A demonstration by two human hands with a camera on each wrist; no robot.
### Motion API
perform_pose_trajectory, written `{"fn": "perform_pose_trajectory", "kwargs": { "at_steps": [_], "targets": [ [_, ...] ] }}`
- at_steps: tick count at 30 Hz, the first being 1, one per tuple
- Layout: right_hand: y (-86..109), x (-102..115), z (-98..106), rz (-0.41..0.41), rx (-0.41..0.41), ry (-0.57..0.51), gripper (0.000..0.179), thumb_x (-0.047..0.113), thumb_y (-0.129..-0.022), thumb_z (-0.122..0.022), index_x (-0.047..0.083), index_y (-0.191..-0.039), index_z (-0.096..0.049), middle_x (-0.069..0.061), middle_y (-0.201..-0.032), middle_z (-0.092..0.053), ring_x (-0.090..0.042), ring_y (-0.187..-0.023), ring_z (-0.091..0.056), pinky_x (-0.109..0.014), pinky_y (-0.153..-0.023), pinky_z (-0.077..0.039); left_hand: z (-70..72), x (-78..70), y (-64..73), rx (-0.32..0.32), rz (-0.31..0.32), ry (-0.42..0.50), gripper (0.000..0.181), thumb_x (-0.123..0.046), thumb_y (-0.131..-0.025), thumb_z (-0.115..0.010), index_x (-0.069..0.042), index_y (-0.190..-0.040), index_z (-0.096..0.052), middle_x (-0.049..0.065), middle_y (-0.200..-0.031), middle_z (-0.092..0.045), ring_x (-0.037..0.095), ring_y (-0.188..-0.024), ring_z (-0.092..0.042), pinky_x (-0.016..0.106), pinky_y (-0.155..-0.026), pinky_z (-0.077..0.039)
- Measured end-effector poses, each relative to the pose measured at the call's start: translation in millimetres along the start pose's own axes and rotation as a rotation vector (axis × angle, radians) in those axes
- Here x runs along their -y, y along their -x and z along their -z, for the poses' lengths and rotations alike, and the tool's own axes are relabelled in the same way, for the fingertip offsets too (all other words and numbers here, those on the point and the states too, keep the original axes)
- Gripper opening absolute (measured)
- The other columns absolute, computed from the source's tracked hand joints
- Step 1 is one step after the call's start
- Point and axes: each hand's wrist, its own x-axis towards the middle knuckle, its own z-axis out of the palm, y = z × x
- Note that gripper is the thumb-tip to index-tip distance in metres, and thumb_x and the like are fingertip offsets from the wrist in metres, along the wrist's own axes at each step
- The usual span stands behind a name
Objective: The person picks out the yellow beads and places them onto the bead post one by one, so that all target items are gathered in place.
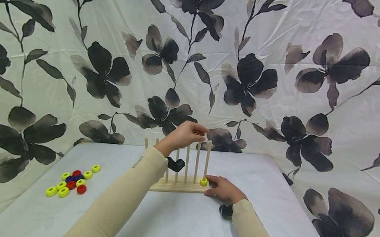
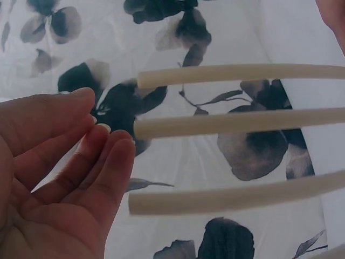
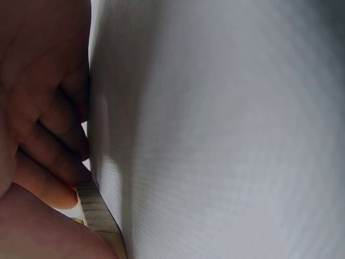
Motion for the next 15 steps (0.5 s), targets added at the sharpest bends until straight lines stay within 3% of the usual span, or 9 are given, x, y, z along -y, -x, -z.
{"fn": "perform_pose_trajectory", "kwargs": {
  "at_steps": [8,15],
  "targets": [
    [-4.2,-5,-2,0.015,-0.006,0.004,0.075,0.041,-0.077,-0.079,0.017,-0.142,-0.050,-0.010,-0.148,-0.047,-0.035,-0.141,-0.037,-0.058,-0.113,-0.029,19.6,9.6,13.4,-0.037,0.005,0.047,0.037,-0.019,-0.093,-0.064,-0.015,-0.130,-0.062,0.002,-0.127,-0.063,0.017,-0.117,-0.060,0.036,-0.098,-0.052],
    [-3.9,-5,-3,0.022,-0.003,0.013,0.075,0.040,-0.078,-0.079,0.016,-0.143,-0.050,-0.010,-0.148,-0.047,-0.035,-0.141,-0.036,-0.058,-0.114,-0.029,37.4,22.8,30.1,-0.085,0.010,0.117,0.036,-0.020,-0.091,-0.067,-0.018,-0.127,-0.064,0.002,-0.126,-0.063,0.017,-0.118,-0.060,0.038,-0.098,-0.051]
  ]
}}
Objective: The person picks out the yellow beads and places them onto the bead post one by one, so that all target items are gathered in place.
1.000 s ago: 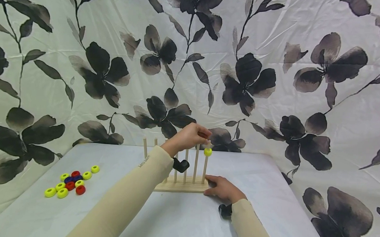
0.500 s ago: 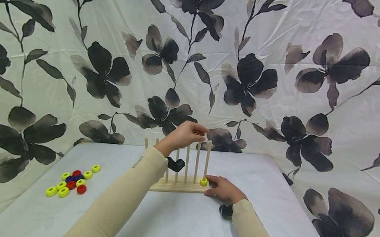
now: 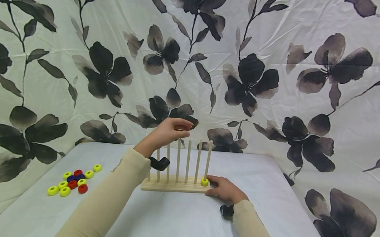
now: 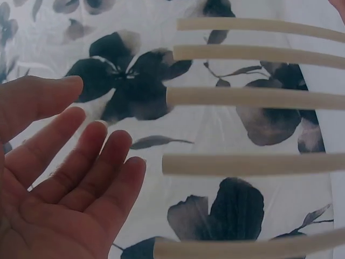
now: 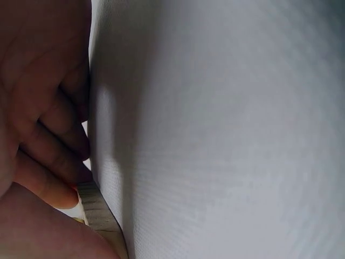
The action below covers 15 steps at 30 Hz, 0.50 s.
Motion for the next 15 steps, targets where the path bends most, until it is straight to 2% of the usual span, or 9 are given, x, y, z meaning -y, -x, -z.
{"fn": "perform_pose_trajectory", "kwargs": {
  "at_steps": [10,15],
  "targets": [
    [2.5,4,0,0.008,-0.001,-0.006,0.075,0.040,-0.079,-0.078,0.015,-0.144,-0.049,-0.010,-0.149,-0.047,-0.035,-0.141,-0.036,-0.057,-0.114,-0.030,27.7,16.7,21.8,-0.058,0.003,0.069,0.039,-0.019,-0.091,-0.068,-0.018,-0.128,-0.061,0.004,-0.129,-0.061,0.021,-0.120,-0.059,0.038,-0.094,-0.053],
    [3.7,5,1,0.006,-0.001,-0.003,0.075,0.040,-0.079,-0.078,0.016,-0.144,-0.048,-0.010,-0.149,-0.046,-0.036,-0.142,-0.036,-0.057,-0.114,-0.030,44.6,26.4,32.4,-0.095,0.026,0.091,0.041,-0.017,-0.091,-0.068,-0.016,-0.131,-0.059,0.006,-0.134,-0.058,0.022,-0.122,-0.056,0.042,-0.099,-0.050]
  ]
}}
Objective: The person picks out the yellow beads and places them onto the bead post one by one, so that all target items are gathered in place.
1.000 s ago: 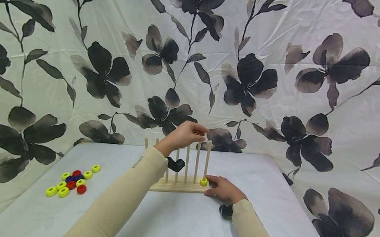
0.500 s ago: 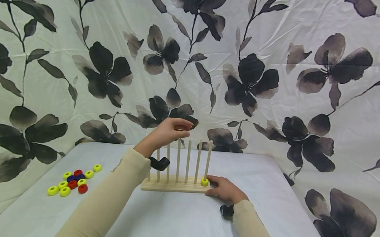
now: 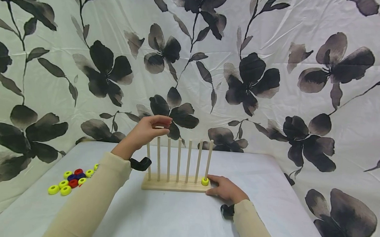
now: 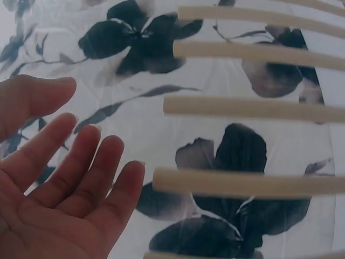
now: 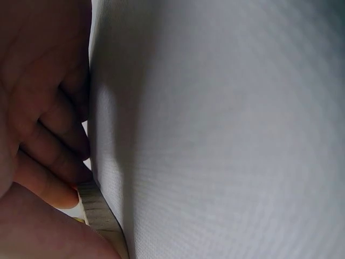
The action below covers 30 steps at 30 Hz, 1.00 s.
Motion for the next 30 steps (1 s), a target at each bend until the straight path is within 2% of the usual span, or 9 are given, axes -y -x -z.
{"fn": "perform_pose_trajectory", "kwargs": {
  "at_steps": [6,14,23,30],
  "targets": [
    [0.0,-2,0,0.000,-0.001,0.010,0.075,0.041,-0.079,-0.078,0.016,-0.144,-0.048,-0.009,-0.149,-0.046,-0.036,-0.142,-0.036,-0.057,-0.114,-0.030,17.3,7.8,10.2,-0.050,0.036,-0.027,0.046,-0.018,-0.091,-0.068,-0.016,-0.136,-0.055,0.010,-0.140,-0.053,0.028,-0.129,-0.051,0.048,-0.104,-0.046],
    [0.7,-1,0,0.001,0.001,-0.001,0.075,0.040,-0.079,-0.078,0.016,-0.144,-0.048,-0.009,-0.149,-0.046,-0.036,-0.142,-0.035,-0.056,-0.114,-0.030,39.8,21.1,24.5,-0.113,0.059,-0.034,0.050,-0.018,-0.092,-0.066,-0.016,-0.140,-0.051,0.010,-0.141,-0.050,0.030,-0.130,-0.049,0.048,-0.106,-0.045],
    [1.2,3,3,-0.012,0.001,0.004,0.073,0.037,-0.080,-0.078,0.017,-0.144,-0.049,-0.009,-0.149,-0.046,-0.035,-0.142,-0.035,-0.057,-0.114,-0.029,64.6,39.0,43.2,-0.185,0.097,-0.090,0.056,-0.023,-0.093,-0.066,-0.014,-0.144,-0.046,0.013,-0.144,-0.048,0.033,-0.132,-0.049,0.052,-0.108,-0.042],
    [1.3,2,2,-0.019,0.004,-0.001,0.073,0.037,-0.080,-0.078,0.017,-0.144,-0.048,-0.009,-0.149,-0.046,-0.035,-0.142,-0.035,-0.056,-0.115,-0.029,77.0,51.2,55.9,-0.215,0.133,-0.164,0.057,-0.026,-0.093,-0.065,-0.015,-0.145,-0.044,0.013,-0.143,-0.049,0.034,-0.134,-0.046,0.055,-0.106,-0.042]
  ]
}}
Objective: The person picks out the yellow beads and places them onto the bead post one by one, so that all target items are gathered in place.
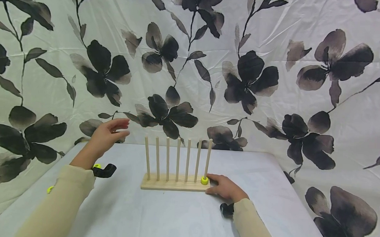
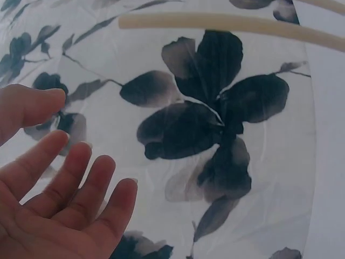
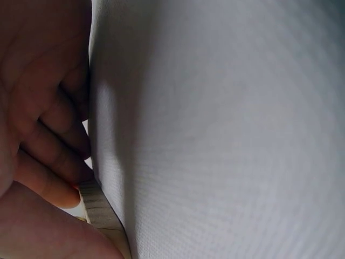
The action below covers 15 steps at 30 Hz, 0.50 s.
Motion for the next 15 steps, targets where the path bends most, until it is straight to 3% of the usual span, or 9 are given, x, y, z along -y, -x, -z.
{"fn": "perform_pose_trajectory", "kwargs": {
  "at_steps": [7,15],
  "targets": [
    [0.7,0,0,0.013,0.002,0.011,0.074,0.038,-0.080,-0.077,0.014,-0.144,-0.048,-0.011,-0.149,-0.045,-0.037,-0.142,-0.035,-0.057,-0.114,-0.030,11.9,14.5,6.1,-0.020,0.051,-0.048,0.059,-0.030,-0.094,-0.064,-0.017,-0.147,-0.042,0.013,-0.146,-0.046,0.036,-0.131,-0.047,0.055,-0.103,-0.045],
    [2.0,1,0,0.011,-0.003,0.007,0.073,0.038,-0.081,-0.077,0.015,-0.144,-0.048,-0.010,-0.150,-0.045,-0.036,-0.142,-0.034,-0.057,-0.114,-0.029,20.6,30.6,12.8,-0.042,0.064,-0.051,0.060,-0.030,-0.094,-0.063,-0.012,-0.147,-0.041,0.016,-0.145,-0.046,0.035,-0.131,-0.046,0.055,-0.104,-0.044]
  ]
}}
